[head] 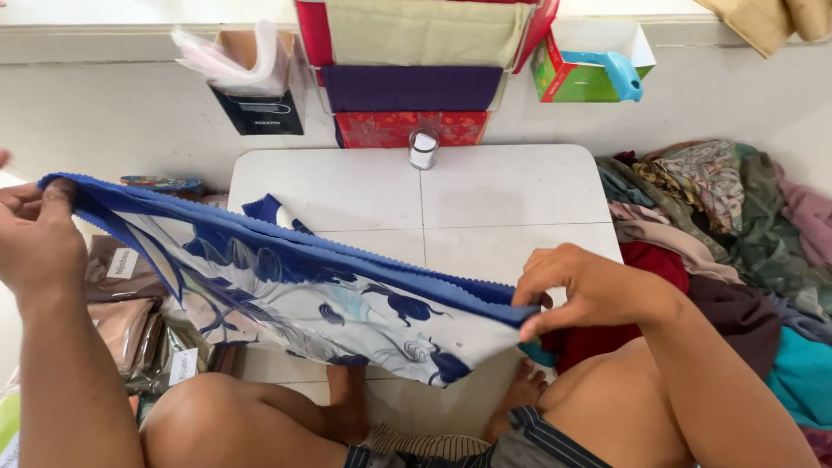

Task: The person unfolds a blue and white patterned fabric on a white table, smooths it out, and then uses a lint roller to clean the surface. They then roll the fabric tightly into a cylindrical shape.

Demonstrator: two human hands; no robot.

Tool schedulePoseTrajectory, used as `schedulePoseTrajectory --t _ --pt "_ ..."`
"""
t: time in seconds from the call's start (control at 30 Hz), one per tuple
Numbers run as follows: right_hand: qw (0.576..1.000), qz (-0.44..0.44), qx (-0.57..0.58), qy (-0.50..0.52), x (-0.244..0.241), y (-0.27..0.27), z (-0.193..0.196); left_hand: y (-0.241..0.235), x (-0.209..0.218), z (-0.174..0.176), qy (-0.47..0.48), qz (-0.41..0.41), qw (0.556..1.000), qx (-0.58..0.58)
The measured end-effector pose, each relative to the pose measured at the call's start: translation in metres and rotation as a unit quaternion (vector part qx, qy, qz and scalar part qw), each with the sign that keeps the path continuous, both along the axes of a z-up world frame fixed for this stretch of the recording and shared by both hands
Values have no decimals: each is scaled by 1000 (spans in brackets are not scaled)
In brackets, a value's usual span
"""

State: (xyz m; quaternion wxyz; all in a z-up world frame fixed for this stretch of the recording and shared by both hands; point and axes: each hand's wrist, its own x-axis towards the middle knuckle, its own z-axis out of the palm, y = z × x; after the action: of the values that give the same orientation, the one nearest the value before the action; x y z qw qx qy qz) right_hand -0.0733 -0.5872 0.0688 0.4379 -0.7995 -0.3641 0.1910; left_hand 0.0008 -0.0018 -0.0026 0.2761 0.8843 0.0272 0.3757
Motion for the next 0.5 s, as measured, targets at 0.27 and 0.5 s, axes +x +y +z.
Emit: schedulePoseTrajectory --t 0.27,0.5 --pt "994 -77 -63 -47 7 -14 -3 98 52 -101 58 -90 992 -63" --pt "998 -22 10 -61 2 -6 1 127 66 -141 75 -124 984 -105"
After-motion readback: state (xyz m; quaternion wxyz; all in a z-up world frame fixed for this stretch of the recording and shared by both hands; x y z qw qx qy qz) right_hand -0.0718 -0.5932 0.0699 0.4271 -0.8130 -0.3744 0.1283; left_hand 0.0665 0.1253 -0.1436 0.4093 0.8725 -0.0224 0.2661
